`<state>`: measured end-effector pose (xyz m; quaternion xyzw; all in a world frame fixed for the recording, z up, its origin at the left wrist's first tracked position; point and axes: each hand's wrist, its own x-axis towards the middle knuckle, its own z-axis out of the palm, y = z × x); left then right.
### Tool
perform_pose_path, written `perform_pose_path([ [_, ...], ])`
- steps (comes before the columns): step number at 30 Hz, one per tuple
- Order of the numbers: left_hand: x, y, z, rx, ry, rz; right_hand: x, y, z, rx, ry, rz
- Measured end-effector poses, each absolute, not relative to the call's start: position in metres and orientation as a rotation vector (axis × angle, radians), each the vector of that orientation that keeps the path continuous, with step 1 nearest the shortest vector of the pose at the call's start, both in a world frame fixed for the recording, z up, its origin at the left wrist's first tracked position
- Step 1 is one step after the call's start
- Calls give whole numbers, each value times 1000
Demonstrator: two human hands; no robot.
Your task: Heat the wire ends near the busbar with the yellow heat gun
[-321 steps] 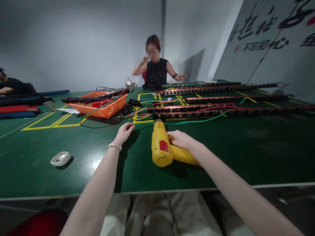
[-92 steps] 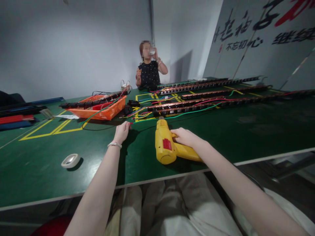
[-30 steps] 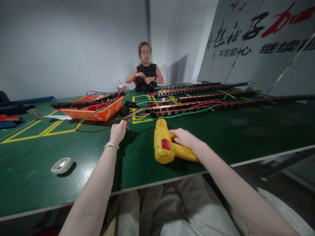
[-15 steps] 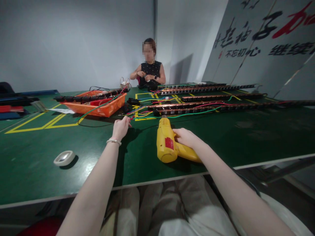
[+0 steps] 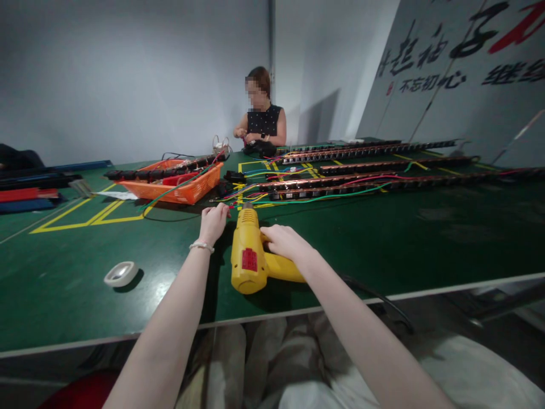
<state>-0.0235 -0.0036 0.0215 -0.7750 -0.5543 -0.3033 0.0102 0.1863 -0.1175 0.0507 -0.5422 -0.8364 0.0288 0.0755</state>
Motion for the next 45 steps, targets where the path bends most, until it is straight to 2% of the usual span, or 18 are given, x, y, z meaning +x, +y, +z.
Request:
perform_pose_path([
  [5,-23,-3,23,-2387,-1780,-801,168,-115,52,-1539,-2548,21],
  [18,-26,-7,20,-2391,-1818,-682,171,-115,49,-1417,-2558,20],
  [26,-25,-6,18,-2400,-1773,-892,206,-119,48,-1565,-2543,143],
  [36,-26,-6,17,-2409,-1736,-928,256,-128,51,-1817,-2383,290],
  [45,-25,-6,18,-2428,-1739,-932,281,-131,50,-1855,-2313,354],
])
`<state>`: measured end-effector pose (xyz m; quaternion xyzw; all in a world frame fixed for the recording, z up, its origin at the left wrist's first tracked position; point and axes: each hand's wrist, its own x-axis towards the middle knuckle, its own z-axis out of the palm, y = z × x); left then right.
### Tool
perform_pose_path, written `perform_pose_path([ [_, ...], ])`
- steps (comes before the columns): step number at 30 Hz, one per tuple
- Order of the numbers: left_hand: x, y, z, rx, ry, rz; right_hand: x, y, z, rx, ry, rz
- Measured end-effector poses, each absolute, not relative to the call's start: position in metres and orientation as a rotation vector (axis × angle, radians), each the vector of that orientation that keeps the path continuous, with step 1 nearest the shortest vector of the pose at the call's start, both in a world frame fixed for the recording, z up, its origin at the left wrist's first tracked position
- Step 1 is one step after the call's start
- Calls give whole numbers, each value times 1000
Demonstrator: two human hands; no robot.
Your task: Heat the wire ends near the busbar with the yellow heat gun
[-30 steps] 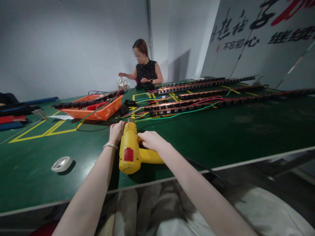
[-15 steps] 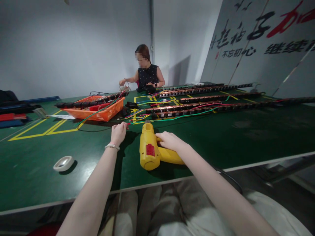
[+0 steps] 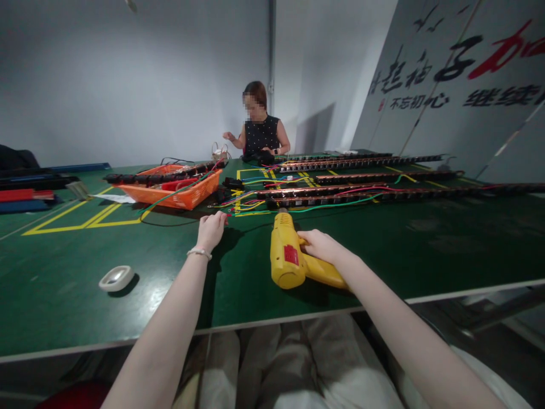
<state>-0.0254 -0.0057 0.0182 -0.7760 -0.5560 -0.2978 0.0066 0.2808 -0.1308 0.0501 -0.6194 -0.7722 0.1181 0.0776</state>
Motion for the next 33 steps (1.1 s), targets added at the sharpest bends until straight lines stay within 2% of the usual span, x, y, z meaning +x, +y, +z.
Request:
perform_pose_path([
  [19,-23,-5,18,-2448,-1728,-889,273,-131,52,-1874,-2348,267],
  [33,-22,-8,21,-2442,-1745,-910,227,-120,49,-1703,-2506,116],
])
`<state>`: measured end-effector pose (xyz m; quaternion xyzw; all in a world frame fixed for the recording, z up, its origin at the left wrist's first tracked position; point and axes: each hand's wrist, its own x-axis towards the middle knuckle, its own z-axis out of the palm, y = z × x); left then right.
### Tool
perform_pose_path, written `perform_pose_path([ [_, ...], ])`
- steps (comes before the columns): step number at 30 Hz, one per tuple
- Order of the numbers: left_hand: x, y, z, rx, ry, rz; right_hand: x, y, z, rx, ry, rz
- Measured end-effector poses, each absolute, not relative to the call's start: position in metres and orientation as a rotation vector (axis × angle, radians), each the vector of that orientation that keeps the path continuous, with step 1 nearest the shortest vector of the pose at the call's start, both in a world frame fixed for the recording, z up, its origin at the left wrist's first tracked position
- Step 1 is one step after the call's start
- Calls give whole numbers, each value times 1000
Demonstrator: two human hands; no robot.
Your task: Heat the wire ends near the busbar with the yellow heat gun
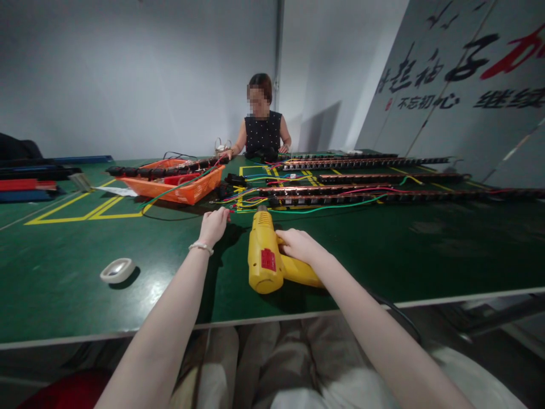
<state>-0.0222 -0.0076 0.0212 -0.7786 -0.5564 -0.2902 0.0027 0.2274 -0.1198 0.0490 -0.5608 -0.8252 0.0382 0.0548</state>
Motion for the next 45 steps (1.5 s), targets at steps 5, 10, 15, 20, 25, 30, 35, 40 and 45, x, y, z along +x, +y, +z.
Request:
perform_pose_path([
  [5,-21,-10,23,-2447,-1766,-873,205,-117,50,-1623,-2573,43],
  [10,-20,-13,28,-2410,-1815,-722,181,-116,49,-1531,-2587,13],
  [15,-21,-18,34,-2451,-1802,-660,168,-116,47,-1463,-2592,-6],
  [20,-24,-15,33,-2448,-1795,-680,169,-113,45,-1401,-2620,-8],
  [25,-26,-7,25,-2419,-1798,-744,179,-114,46,-1453,-2609,61],
  [30,-28,-1,18,-2509,-1779,-1047,202,-119,47,-1569,-2566,111],
  [35,-29,1,16,-2533,-1800,-1119,231,-126,49,-1686,-2513,158],
  [40,-30,-1,16,-2549,-1814,-1128,254,-132,51,-1793,-2421,208],
  [45,-29,-2,17,-2534,-1820,-1119,271,-137,52,-1837,-2369,278],
])
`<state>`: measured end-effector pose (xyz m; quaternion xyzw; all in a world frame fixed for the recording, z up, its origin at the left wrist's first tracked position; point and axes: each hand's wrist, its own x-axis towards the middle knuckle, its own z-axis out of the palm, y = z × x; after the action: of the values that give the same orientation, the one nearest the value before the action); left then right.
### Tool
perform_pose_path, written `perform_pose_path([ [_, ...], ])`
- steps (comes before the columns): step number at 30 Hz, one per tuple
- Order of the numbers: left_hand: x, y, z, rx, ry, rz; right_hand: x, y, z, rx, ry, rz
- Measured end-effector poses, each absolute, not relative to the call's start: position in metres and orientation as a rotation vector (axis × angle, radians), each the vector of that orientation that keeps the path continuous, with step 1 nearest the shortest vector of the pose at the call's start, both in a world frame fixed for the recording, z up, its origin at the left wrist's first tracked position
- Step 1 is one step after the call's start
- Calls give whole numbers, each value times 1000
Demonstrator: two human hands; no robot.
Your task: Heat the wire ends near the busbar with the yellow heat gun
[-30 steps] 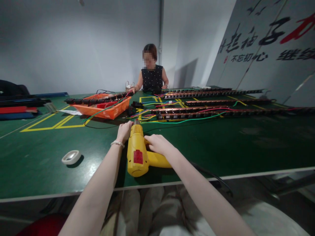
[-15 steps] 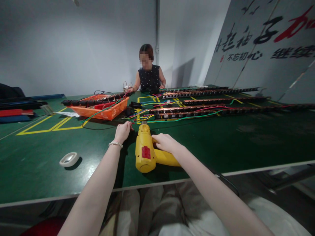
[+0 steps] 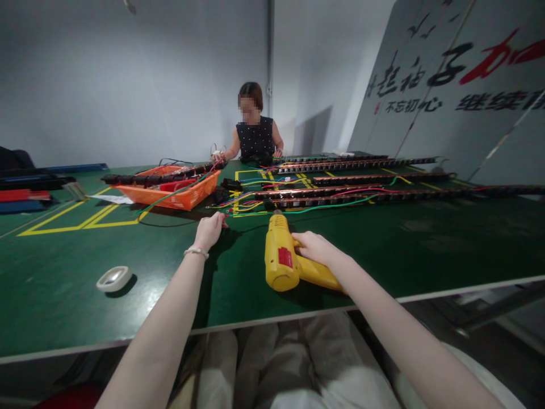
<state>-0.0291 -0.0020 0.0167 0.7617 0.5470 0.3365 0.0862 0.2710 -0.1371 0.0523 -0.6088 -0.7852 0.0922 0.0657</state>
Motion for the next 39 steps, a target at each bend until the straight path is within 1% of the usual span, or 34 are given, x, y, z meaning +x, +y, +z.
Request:
perform_pose_path([
  [10,-30,-3,18,2364,1668,979,299,-139,47,-1872,-2333,305],
  [18,-27,-5,20,2476,1722,903,303,-139,46,-1899,-2286,326],
  [22,-25,-6,20,2438,1704,901,302,-136,44,-1895,-2275,374],
  [29,-25,-6,18,2333,1679,970,303,-134,41,-1851,-2251,368],
  [39,-27,-4,15,2256,1708,950,291,-135,42,-1847,-2244,368],
])
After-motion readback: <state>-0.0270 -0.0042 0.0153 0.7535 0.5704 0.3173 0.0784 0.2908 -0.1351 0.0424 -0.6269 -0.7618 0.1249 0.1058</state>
